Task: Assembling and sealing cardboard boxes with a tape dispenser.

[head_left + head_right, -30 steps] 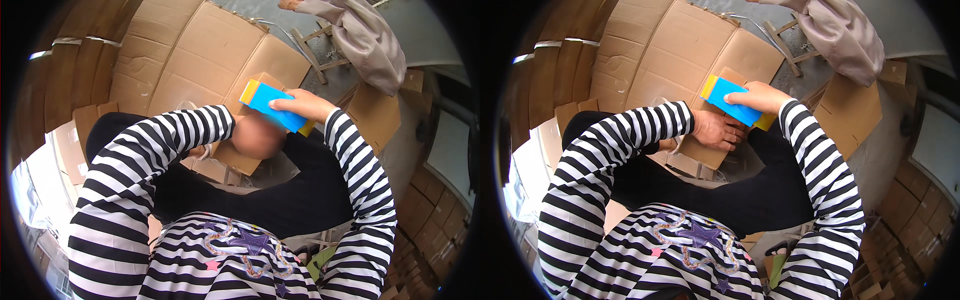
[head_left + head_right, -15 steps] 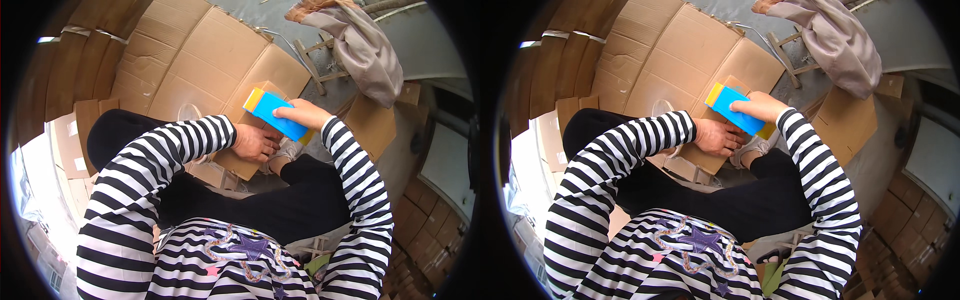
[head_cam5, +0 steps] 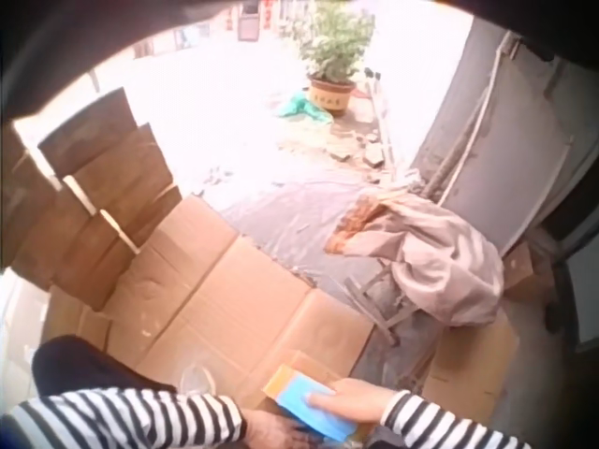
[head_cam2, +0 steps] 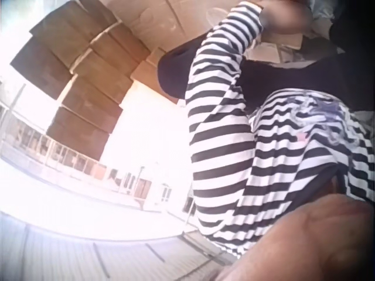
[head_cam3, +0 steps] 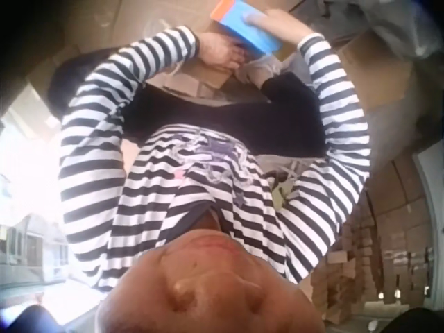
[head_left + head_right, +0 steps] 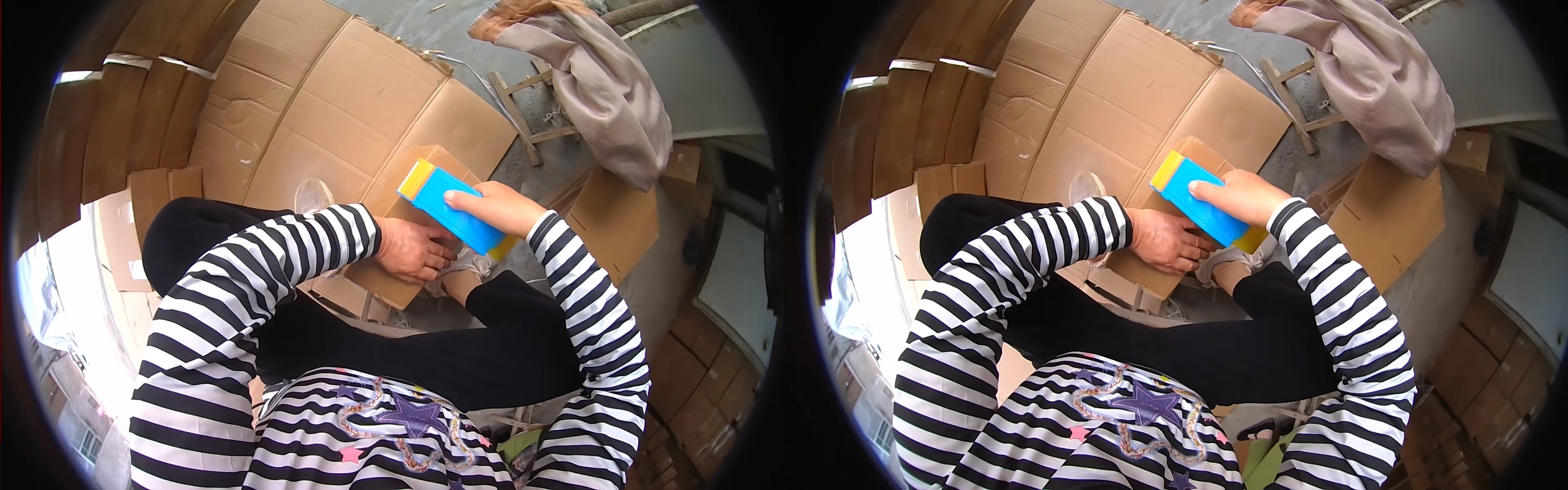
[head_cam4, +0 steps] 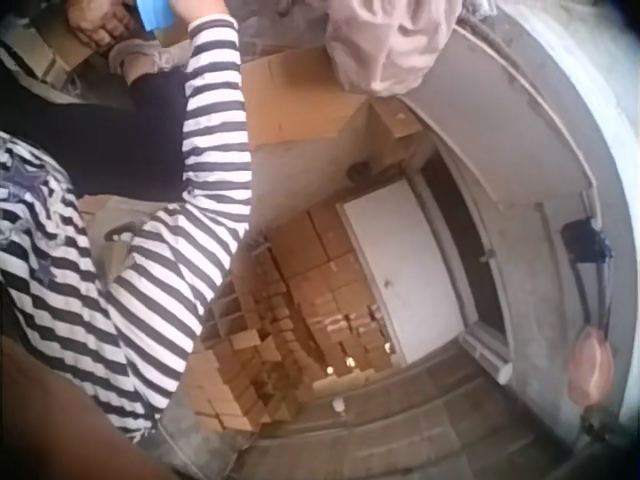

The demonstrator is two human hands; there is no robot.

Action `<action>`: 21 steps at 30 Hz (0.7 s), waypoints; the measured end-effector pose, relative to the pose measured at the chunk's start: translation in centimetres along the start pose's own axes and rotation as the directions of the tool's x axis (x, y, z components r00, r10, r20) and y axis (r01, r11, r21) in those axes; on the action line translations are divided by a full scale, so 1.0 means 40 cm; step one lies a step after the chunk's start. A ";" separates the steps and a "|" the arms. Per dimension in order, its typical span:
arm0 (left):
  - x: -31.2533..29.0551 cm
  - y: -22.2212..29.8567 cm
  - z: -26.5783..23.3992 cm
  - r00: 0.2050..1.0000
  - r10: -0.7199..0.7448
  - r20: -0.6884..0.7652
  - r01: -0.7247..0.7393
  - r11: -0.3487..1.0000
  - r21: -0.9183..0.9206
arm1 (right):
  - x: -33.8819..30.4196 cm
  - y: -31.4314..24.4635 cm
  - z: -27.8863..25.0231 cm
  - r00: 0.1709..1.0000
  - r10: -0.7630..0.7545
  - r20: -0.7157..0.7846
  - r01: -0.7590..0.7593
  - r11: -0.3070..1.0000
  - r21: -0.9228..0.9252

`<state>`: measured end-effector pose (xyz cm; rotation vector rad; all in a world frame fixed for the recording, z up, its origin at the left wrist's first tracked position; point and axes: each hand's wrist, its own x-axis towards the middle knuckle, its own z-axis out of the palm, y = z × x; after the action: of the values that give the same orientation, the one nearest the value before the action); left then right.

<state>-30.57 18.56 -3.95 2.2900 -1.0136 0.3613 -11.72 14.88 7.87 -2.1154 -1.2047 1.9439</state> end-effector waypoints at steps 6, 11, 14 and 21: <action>0.001 0.001 -0.025 1.000 0.006 0.022 -0.006 0.999 -0.031 | -0.127 0.143 -0.012 0.997 0.076 -0.019 -0.074 0.993 0.090; 0.010 -0.001 -0.028 0.997 -0.011 0.076 0.015 0.998 -0.058 | -0.170 0.275 0.004 0.989 0.133 -0.069 -0.131 0.991 0.034; 0.012 -0.008 -0.029 0.999 -0.004 0.036 0.007 0.998 -0.061 | -0.145 0.300 0.006 0.987 0.080 -0.137 -0.083 0.996 -0.018; 0.034 0.001 -0.068 0.988 -0.111 0.111 0.117 0.992 -0.043 | -0.139 0.309 0.011 0.988 0.053 -0.145 -0.058 0.998 -0.027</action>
<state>-29.70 19.44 -1.20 2.3315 -0.9278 0.1645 -5.39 2.99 6.26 -2.2833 -1.1688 1.7676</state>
